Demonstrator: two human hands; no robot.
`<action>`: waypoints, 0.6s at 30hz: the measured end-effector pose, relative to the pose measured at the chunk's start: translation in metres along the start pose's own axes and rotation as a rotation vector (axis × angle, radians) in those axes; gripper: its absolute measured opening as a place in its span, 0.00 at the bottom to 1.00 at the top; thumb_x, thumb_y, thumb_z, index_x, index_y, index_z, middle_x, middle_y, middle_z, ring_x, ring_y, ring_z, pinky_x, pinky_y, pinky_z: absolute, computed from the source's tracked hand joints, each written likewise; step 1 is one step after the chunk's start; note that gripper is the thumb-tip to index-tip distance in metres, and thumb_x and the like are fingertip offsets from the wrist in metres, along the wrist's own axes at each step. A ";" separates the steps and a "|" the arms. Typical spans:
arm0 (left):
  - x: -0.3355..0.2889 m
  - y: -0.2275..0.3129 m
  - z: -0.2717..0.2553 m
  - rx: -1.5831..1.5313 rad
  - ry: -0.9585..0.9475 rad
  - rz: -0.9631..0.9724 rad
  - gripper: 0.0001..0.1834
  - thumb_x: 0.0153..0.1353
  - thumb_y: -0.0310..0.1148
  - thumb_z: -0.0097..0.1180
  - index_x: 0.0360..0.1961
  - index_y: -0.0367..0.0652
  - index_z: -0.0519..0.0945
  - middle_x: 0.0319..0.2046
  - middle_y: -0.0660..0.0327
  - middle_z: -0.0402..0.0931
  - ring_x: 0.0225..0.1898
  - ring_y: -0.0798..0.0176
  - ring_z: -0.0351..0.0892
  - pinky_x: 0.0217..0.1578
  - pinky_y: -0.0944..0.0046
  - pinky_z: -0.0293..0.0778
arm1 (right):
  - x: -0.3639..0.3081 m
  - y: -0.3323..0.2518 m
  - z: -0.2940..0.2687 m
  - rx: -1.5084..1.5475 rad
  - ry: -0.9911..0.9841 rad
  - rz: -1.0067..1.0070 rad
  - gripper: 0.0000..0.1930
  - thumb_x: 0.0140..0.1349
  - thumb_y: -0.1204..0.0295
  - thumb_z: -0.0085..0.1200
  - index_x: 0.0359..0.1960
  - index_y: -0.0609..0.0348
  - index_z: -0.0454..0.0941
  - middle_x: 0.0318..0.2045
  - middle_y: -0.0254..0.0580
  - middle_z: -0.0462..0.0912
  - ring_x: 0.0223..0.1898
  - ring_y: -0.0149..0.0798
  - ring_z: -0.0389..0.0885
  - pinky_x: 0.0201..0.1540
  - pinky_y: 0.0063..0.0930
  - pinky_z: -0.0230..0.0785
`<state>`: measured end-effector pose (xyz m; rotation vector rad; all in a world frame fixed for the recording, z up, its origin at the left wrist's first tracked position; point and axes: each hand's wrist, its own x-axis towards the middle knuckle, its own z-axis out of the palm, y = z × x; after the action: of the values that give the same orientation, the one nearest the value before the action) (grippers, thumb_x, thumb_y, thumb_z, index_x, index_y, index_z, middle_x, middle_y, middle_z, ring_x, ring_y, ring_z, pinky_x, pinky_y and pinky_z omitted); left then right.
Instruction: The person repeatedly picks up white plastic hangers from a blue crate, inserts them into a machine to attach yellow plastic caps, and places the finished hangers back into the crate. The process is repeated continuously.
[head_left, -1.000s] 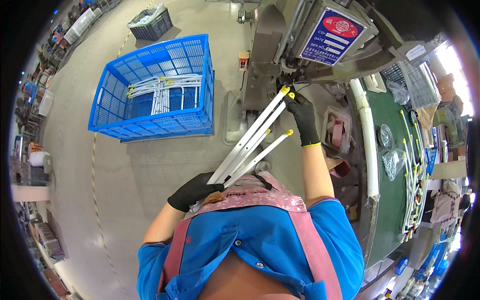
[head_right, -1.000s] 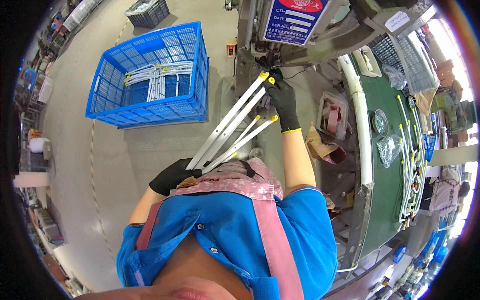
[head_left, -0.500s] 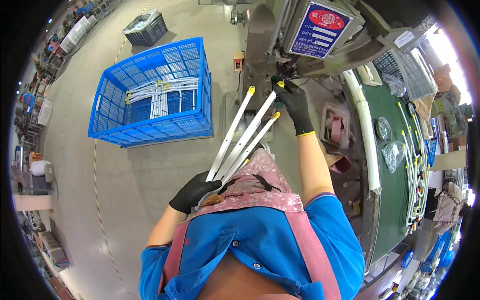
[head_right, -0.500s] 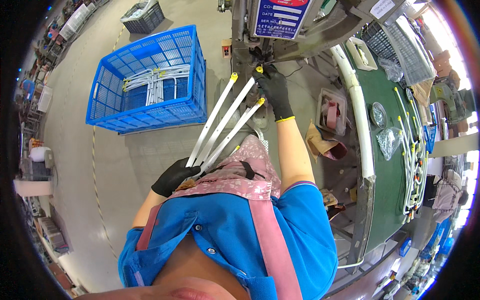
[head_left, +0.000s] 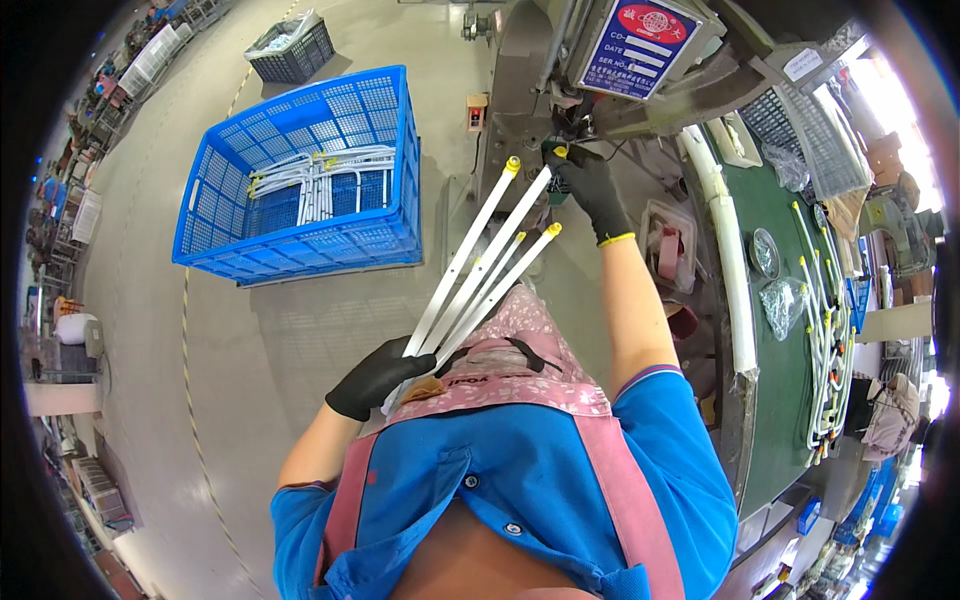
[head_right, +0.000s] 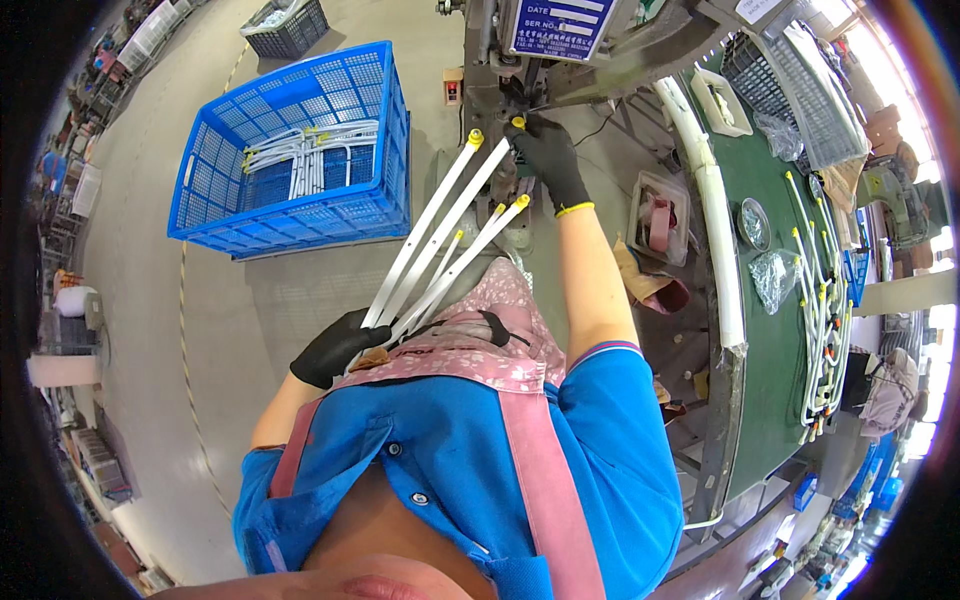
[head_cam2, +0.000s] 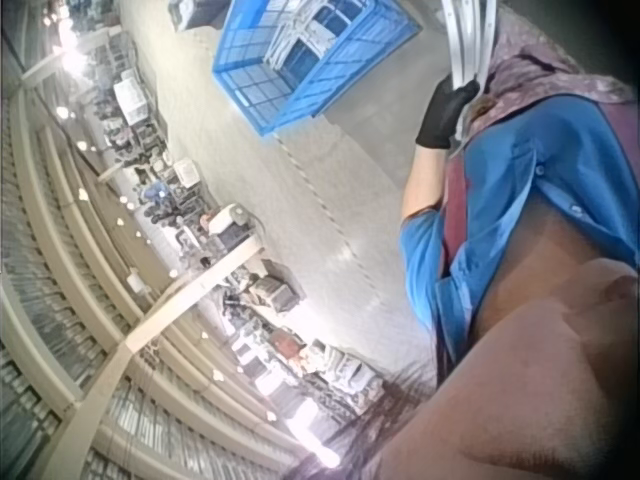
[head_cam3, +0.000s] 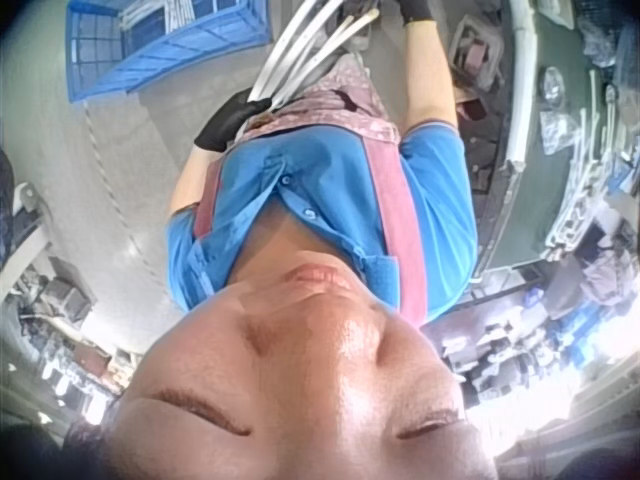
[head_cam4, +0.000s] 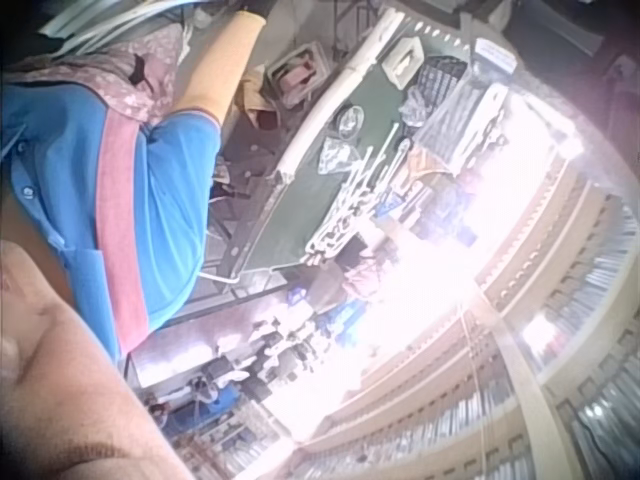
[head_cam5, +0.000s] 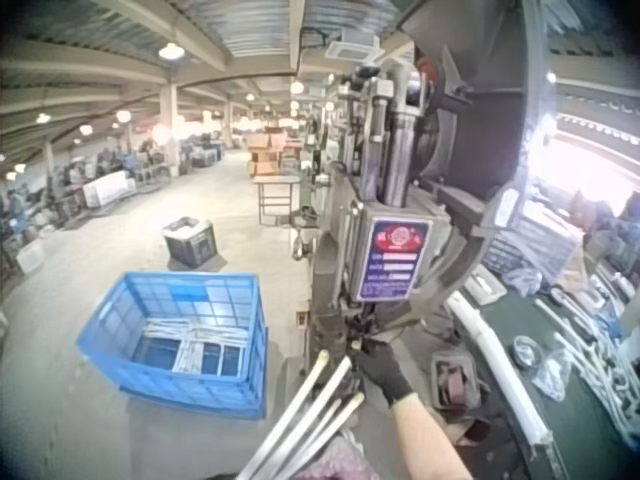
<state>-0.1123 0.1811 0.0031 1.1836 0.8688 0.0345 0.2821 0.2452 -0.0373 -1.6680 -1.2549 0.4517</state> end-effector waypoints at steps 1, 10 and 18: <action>0.001 -0.001 0.000 -0.016 -0.003 -0.008 0.24 0.57 0.39 0.55 0.51 0.34 0.74 0.41 0.57 0.78 0.40 0.64 0.75 0.45 0.65 0.69 | 0.004 0.001 -0.002 -0.053 -0.033 0.002 0.16 0.55 0.62 0.55 0.37 0.64 0.78 0.29 0.49 0.81 0.30 0.38 0.78 0.35 0.30 0.69; -0.004 -0.002 0.000 -0.048 0.005 -0.057 0.22 0.59 0.39 0.54 0.50 0.34 0.73 0.38 0.57 0.77 0.39 0.65 0.75 0.42 0.66 0.71 | 0.010 0.022 0.029 0.305 -0.097 0.121 0.13 0.55 0.64 0.54 0.34 0.62 0.79 0.28 0.40 0.80 0.30 0.33 0.76 0.37 0.27 0.68; -0.005 -0.003 -0.009 0.034 -0.076 0.027 0.21 0.56 0.34 0.56 0.49 0.33 0.74 0.37 0.56 0.79 0.38 0.64 0.77 0.44 0.65 0.71 | 0.011 0.041 0.031 0.204 -0.176 0.075 0.11 0.55 0.68 0.50 0.34 0.63 0.78 0.27 0.38 0.78 0.29 0.32 0.75 0.35 0.25 0.67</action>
<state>-0.1227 0.1849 0.0031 1.2212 0.7892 -0.0033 0.2847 0.2691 -0.0836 -1.5315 -1.2302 0.7606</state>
